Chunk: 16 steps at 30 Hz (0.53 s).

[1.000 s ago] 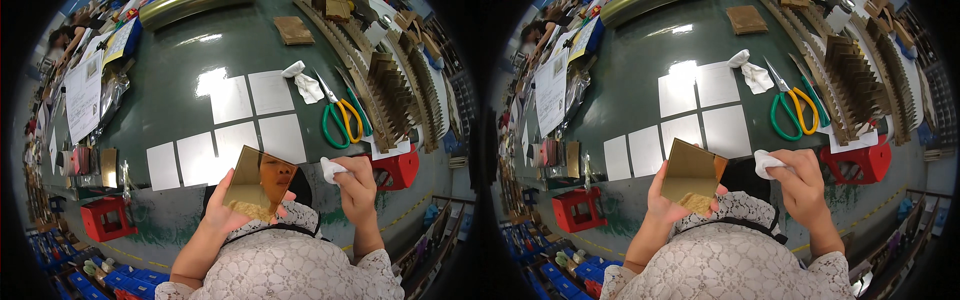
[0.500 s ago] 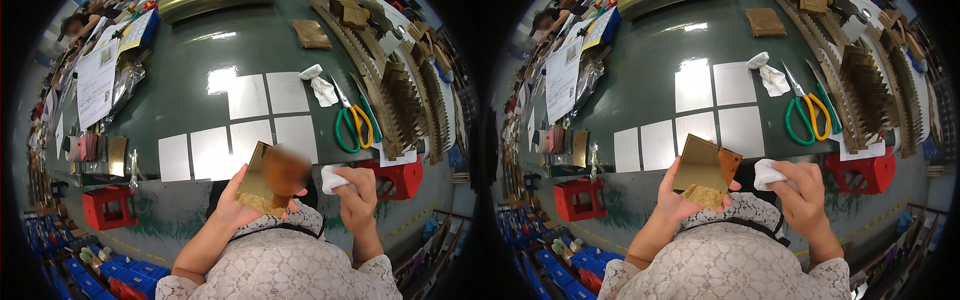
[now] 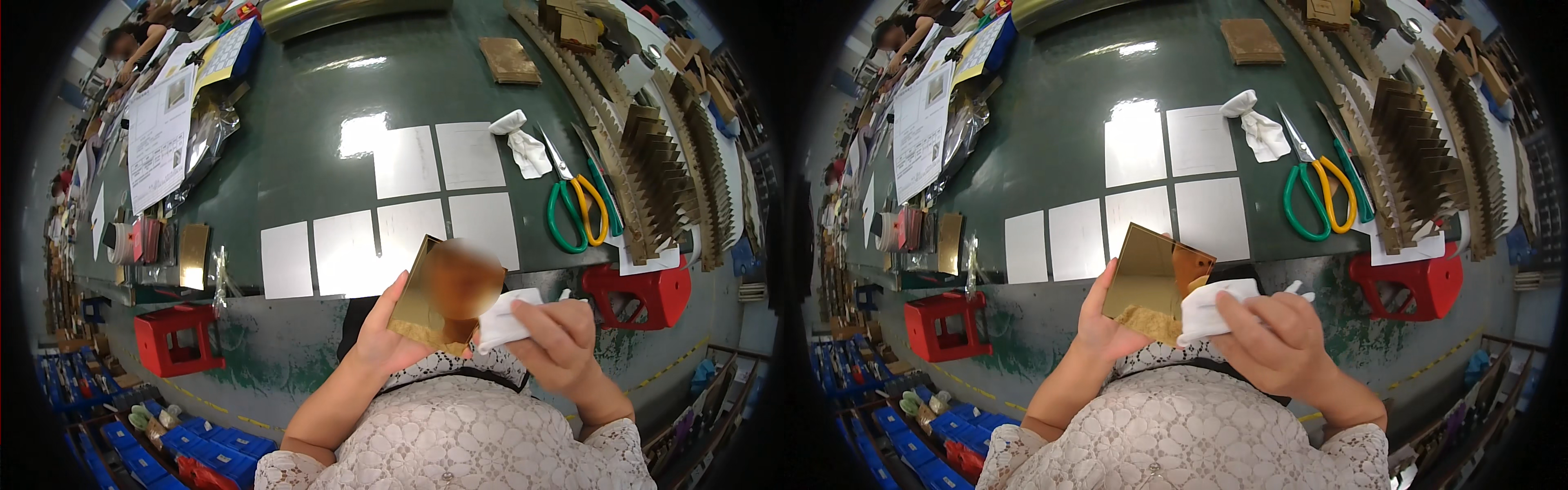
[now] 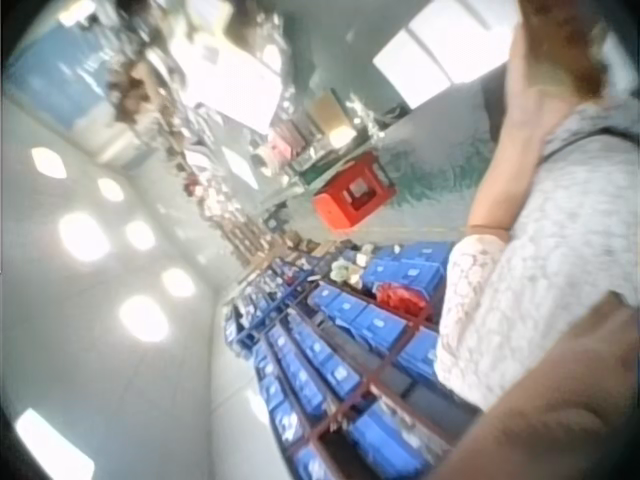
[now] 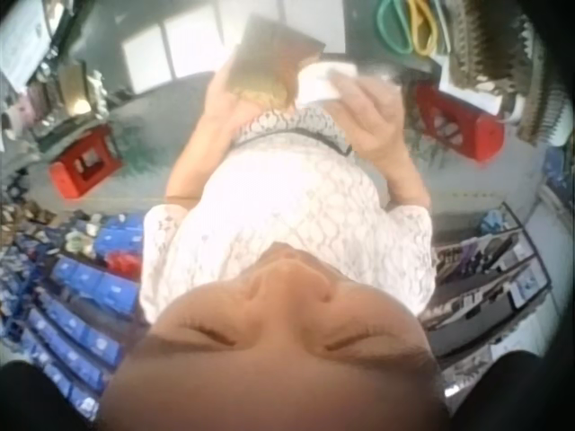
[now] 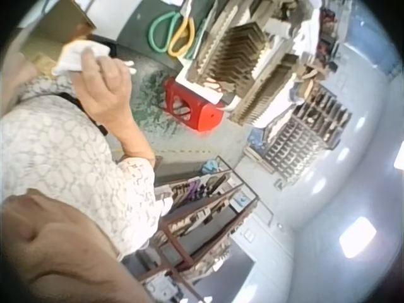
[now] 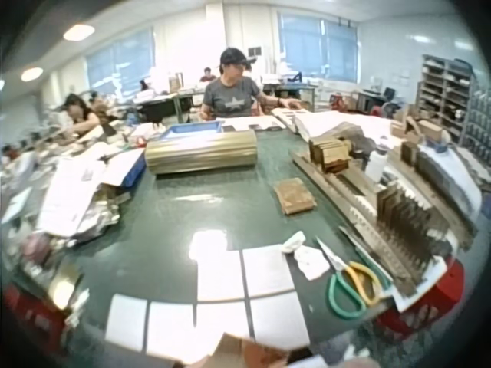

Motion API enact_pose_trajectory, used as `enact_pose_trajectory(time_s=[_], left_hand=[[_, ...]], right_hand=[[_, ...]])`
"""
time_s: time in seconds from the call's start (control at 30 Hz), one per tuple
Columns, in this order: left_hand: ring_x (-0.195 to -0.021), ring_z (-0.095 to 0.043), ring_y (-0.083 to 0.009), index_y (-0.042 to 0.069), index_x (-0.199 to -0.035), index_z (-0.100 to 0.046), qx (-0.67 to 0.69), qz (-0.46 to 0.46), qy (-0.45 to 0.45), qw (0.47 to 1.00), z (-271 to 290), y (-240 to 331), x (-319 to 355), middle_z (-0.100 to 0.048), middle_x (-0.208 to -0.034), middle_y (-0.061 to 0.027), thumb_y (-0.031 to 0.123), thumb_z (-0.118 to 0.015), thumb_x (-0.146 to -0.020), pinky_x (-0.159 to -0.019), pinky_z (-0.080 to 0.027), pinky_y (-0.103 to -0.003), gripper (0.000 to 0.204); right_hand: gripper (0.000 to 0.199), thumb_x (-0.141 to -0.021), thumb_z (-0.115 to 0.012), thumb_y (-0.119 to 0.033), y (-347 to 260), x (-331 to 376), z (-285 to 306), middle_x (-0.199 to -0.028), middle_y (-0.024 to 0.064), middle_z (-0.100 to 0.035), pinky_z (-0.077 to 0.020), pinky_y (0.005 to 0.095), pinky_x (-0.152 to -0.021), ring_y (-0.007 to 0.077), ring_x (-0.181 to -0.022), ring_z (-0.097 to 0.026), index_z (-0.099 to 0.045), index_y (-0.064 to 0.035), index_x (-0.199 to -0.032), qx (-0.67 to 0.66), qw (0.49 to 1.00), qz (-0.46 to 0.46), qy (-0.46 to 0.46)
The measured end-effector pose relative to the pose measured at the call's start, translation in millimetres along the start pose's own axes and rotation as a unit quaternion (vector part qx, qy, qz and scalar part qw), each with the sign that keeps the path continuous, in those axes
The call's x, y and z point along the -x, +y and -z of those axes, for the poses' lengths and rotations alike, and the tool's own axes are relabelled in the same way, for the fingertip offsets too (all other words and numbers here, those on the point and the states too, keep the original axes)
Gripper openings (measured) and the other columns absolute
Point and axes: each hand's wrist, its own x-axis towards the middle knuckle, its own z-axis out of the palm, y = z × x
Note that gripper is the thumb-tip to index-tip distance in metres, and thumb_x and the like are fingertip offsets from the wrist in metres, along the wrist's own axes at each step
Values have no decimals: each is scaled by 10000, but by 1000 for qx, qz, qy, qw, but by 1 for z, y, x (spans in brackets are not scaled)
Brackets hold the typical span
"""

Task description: The person cuts small square mirrors from a larger sheet using scissors and wipes the surfaces with a white cloth. The person handles the mirrors one at a time, cleaning both sides and placing the finished pieces into a wooden rack.

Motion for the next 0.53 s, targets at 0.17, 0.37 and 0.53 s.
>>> enact_pose_trajectory(time_s=[0.17,0.37,0.53], left_hand=[[-1059,-613,-427,26,-1483,-292,-87,20,-85,992,5,5,0,-485,-1383,-245,542,-243,-1038,-821,-533,-504,683],[-1030,-615,-423,38,-1504,-252,-143,44,-64,987,2,7,1,-473,-1386,-263,570,-250,-1023,-809,-532,-498,717],[-1145,-563,-481,169,-1555,-187,-169,78,-56,981,-16,4,5,-383,-1489,-233,667,-263,-975,-868,-502,-582,768]], right_hand=[[152,-717,-708,-161,9,-8,-9,-1173,35,-635,-456,356,-802,210,-988,-542,-722,-110,-860,23,999,16,-27],[184,-703,-710,-166,18,-24,-18,-1121,37,-631,-446,362,-774,220,-944,-553,-730,-94,-870,47,999,-24,-2],[359,-701,-667,-118,43,-11,-29,-1228,73,-619,-443,406,-818,253,-1014,-561,-742,-88,-1051,70,989,-124,-39]])
